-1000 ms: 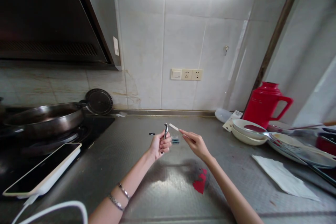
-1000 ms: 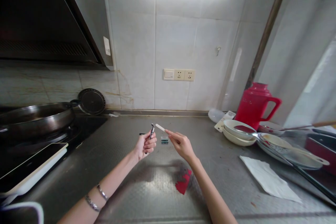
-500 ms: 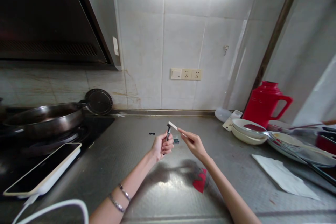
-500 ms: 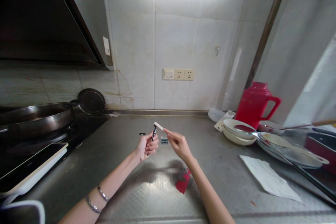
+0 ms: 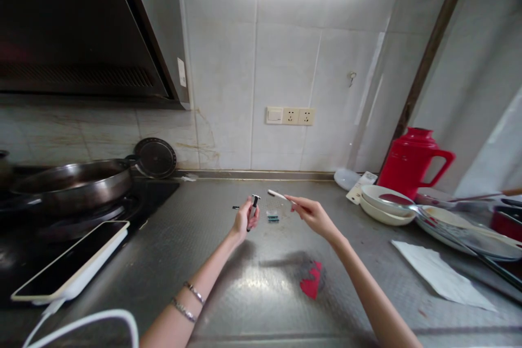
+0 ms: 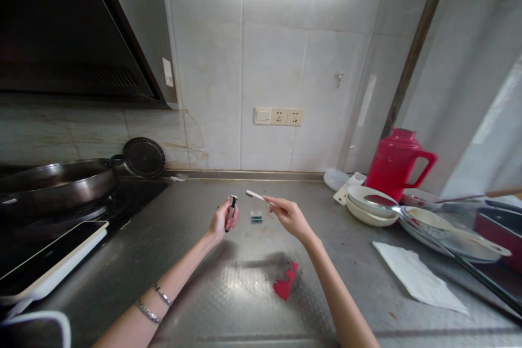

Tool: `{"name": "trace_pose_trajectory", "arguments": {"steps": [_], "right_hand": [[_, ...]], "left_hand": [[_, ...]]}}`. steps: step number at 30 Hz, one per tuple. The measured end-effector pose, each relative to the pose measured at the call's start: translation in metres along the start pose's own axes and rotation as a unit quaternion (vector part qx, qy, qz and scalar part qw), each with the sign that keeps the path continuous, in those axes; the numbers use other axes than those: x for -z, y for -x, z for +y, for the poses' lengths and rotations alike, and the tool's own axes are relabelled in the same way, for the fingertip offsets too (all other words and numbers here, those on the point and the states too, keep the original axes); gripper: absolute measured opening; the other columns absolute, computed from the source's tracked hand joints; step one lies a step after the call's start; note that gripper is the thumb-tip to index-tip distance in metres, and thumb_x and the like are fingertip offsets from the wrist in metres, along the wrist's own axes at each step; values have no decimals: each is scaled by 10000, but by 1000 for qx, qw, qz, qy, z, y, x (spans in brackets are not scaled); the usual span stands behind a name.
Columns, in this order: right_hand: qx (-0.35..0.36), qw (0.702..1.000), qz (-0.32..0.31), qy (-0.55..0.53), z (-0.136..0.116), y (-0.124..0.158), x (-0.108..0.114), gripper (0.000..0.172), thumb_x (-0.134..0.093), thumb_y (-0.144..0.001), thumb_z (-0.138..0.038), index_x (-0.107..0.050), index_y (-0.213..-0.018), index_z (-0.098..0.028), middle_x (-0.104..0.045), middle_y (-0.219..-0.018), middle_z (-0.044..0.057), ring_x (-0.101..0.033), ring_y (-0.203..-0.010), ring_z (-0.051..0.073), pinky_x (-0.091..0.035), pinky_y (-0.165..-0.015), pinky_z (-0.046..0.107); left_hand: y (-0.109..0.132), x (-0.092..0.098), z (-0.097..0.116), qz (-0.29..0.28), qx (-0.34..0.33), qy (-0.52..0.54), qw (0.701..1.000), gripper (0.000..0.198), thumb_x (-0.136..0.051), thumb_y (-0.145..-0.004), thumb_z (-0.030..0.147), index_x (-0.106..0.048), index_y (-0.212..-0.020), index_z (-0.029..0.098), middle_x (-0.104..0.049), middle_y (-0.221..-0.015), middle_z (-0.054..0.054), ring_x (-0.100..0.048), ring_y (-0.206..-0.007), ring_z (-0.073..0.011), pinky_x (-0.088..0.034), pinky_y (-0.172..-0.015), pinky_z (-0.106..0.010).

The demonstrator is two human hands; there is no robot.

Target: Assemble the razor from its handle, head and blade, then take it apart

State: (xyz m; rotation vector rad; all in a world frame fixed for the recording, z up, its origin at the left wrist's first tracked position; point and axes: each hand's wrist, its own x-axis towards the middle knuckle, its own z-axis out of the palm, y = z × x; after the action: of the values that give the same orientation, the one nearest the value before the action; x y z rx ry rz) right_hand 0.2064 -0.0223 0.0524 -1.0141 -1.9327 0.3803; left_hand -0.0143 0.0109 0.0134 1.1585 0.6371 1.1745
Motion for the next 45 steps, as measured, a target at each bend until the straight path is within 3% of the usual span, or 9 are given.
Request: {"name": "trace_pose_trajectory", "arguments": {"steps": [7, 22, 27, 30, 34, 38, 42, 45], "right_hand": [[76, 995, -49, 42, -24, -10, -5, 340, -426, -885, -335, -603, -1160, -243, -641, -845, 59, -557, -721, 138, -419, -688, 245], [76, 997, -23, 5, -17, -1, -15, 334, -438, -881, -330, -614, -1146, -230, -627, -824, 59, -552, -727, 138, -421, -683, 244], [8, 1000, 8, -2, -7, 6, -10, 357, -476, -847, -368, -638, -1120, -204, -576, -734, 43, -475, -616, 116, -421, -591, 234], [-82, 991, 52, -93, -15, 10, -23, 438, -501, -807, -402, -595, -1177, -188, -535, -707, 21, -405, -535, 90, -405, -458, 204], [-179, 947, 37, -264, -41, 13, -55, 576, -552, -746, -414, -481, -1283, -216, -462, -701, -9, -407, -535, 86, -389, -341, 169], [-233, 916, 36, -324, -66, 22, -79, 631, -546, -753, -413, -404, -1335, -212, -375, -604, -61, -293, -402, 38, -290, -276, 140], [-276, 883, 27, -379, -86, 34, -88, 672, -567, -746, -404, -369, -1355, -201, -300, -539, -94, -205, -369, 20, -186, -284, 127], [-285, 857, 63, -425, -94, 34, -88, 714, -596, -719, -400, -356, -1360, -198, -298, -550, -92, -200, -393, 25, -137, -301, 129]], "left_hand": [[0, -6, -11, 34, -48, -59, 997, 545, -423, -760, 608, -413, -431, 174, -305, -346, 49, -239, -305, -49, -137, -355, -216], [2, -8, -12, 42, -67, -64, 995, 547, -428, -765, 598, -363, -418, 181, -257, -362, 54, -234, -327, -52, -130, -371, -217], [-1, -6, -11, 34, -25, -33, 999, 552, -405, -760, 635, -360, -452, 180, -245, -376, 67, -197, -324, -41, -117, -359, -205], [-2, -7, -13, 47, 21, -9, 999, 535, -399, -756, 647, -366, -491, 183, -238, -391, 77, -193, -321, -39, -119, -349, -194], [-1, -12, -16, 42, 47, 24, 998, 513, -413, -751, 641, -388, -526, 180, -271, -407, 76, -215, -318, -40, -152, -329, -186], [1, -14, -16, 37, 32, 51, 998, 479, -470, -738, 615, -402, -560, 175, -284, -413, 82, -209, -324, -33, -160, -325, -174], [1, -14, -14, 87, 20, 61, 994, 452, -513, -720, 597, -402, -587, 179, -290, -417, 89, -218, -321, -28, -154, -324, -167], [1, -15, -14, 77, 19, 57, 995, 462, -508, -718, 607, -402, -582, 178, -297, -421, 87, -221, -323, -26, -155, -323, -168]]}}
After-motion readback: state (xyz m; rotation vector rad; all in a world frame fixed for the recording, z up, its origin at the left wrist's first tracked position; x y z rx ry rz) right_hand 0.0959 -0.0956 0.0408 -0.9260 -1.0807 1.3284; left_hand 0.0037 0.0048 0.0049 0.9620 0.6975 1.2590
